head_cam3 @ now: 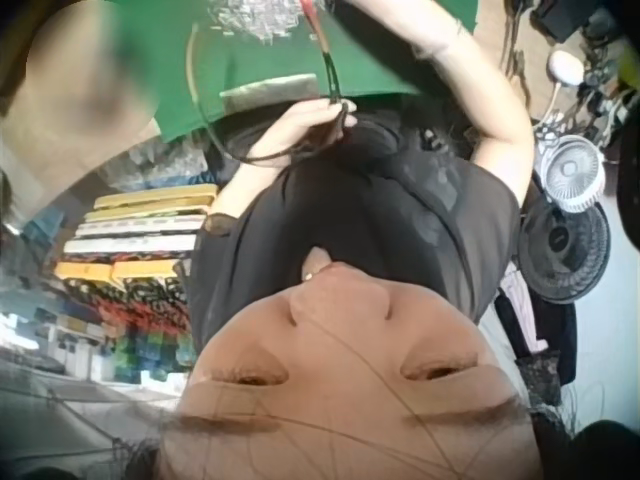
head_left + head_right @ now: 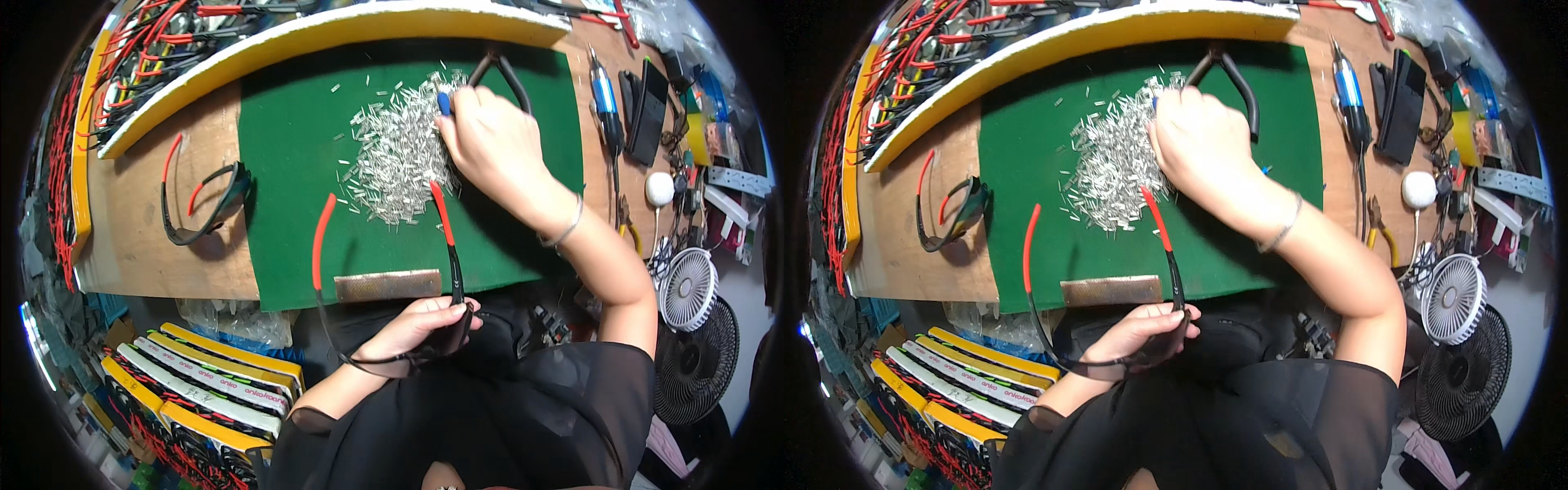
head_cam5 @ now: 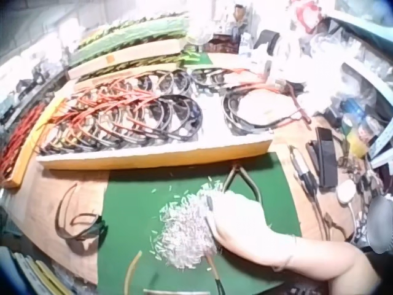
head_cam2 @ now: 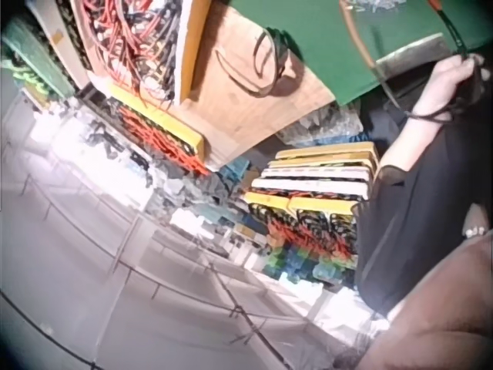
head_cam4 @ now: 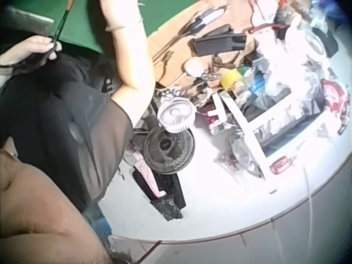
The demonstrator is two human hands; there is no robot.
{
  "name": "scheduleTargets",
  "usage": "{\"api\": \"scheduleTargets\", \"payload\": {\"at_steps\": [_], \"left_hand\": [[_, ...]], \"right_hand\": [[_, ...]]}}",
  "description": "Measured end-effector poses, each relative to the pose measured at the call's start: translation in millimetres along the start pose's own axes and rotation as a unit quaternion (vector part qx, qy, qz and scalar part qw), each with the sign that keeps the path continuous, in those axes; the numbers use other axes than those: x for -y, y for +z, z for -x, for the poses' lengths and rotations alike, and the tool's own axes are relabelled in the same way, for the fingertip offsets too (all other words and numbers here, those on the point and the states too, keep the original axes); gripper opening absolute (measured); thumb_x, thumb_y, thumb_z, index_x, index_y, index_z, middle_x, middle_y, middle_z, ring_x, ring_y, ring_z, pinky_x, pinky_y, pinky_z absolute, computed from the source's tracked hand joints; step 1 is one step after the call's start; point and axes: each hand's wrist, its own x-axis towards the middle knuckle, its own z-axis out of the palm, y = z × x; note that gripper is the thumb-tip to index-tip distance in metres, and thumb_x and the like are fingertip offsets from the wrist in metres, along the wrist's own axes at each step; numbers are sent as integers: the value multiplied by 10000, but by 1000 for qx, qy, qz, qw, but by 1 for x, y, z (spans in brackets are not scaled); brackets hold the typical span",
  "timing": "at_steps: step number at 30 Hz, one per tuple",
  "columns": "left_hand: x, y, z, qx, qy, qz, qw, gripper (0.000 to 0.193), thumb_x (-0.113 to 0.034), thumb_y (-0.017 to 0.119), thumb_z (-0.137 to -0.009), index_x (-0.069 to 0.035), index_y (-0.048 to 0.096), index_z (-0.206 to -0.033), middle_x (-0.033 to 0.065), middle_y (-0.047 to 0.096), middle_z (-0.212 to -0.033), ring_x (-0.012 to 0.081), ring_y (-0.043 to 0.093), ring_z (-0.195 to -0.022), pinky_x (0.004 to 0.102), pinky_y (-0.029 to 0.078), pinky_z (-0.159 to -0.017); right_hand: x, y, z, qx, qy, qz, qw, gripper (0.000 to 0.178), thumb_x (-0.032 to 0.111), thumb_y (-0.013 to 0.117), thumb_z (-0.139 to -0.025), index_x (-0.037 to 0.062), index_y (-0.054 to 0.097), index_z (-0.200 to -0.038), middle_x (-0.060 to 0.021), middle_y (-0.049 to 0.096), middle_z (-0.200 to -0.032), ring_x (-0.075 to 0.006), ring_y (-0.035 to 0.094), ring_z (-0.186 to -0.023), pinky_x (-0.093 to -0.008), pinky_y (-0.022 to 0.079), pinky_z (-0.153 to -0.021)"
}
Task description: The person assembles sunglasses by inserting small metal pins into the frame using a screwdriver and pliers. They repeatedly pick up sunglasses from a tray, secure the pins, and place the finished units back into the tray.
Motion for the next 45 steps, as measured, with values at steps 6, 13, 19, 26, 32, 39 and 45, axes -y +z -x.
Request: {"api": "scheduleTargets", "payload": {"at_steps": [6, 13, 19, 26, 32, 39, 45], "left_hand": [[-12, 6, 5, -54, -5, -7, 998, 235, -292, 541, -874, -68, 569, -940, 53, 648, -830, 98, 590, -596, 200, 463, -514], [-1, -1, 2, -58, 23, 71, 996, 268, -273, 544, -871, -22, 570, -961, 91, 644, -837, 119, 600, -618, 220, 481, -550], [3, 1, 1, -44, 73, 43, 995, 286, -255, 496, -903, 6, 570, -992, 84, 644, -865, 101, 602, -686, 206, 481, -618], [5, -1, 3, -42, 90, 30, 995, 289, -244, 481, -918, 9, 598, -994, 39, 631, -907, 70, 580, -806, 201, 454, -745], [3, -1, 4, -37, 70, 39, 996, 289, -234, 486, -915, 23, 596, -987, 43, 634, -882, 80, 590, -791, 201, 462, -735], [4, -6, 0, -19, 78, 59, 995, 292, -227, 465, -924, 29, 595, -977, 40, 623, -901, 75, 571, -821, 202, 445, -753], [0, -12, -3, -32, 57, -3, 998, 313, -245, 444, -933, 19, 600, -996, 32, 610, -943, 67, 544, -873, 204, 419, -795]], "right_hand": [[-7, 19, -6, -6, 4, 48, 999, 213, 201, 590, -789, 12, 490, -783, -142, 558, -704, -282, 593, -646, -370, 492, -585], [4, -45, 27, -15, -16, -182, 983, 114, 111, 503, -865, 13, 467, -911, -161, 568, -724, -314, 591, -665, -373, 464, -572], [3, -69, 111, 437, 122, -454, 767, 203, 136, 467, -881, 49, 504, -1061, -153, 587, -793, -294, 601, -706, -331, 458, -636], [6, -52, 116, 460, 118, -461, 750, 266, 78, 498, -866, 70, 541, -1129, -123, 613, -762, -210, 584, -611, -287, 447, -588], [6, -53, 110, 435, 64, -437, 785, 237, 69, 528, -829, 69, 584, -1059, -129, 600, -705, -267, 591, -597, -315, 459, -555], [30, -66, 101, 356, -178, -123, 909, 114, 112, 571, -703, 56, 503, -775, -77, 452, -637, -202, 534, -476, -300, 442, -408], [25, -70, 88, 328, -372, -32, 868, 337, 125, 578, -636, -46, 554, -925, -34, 428, -637, -116, 476, -451, -244, 399, -362]]}}
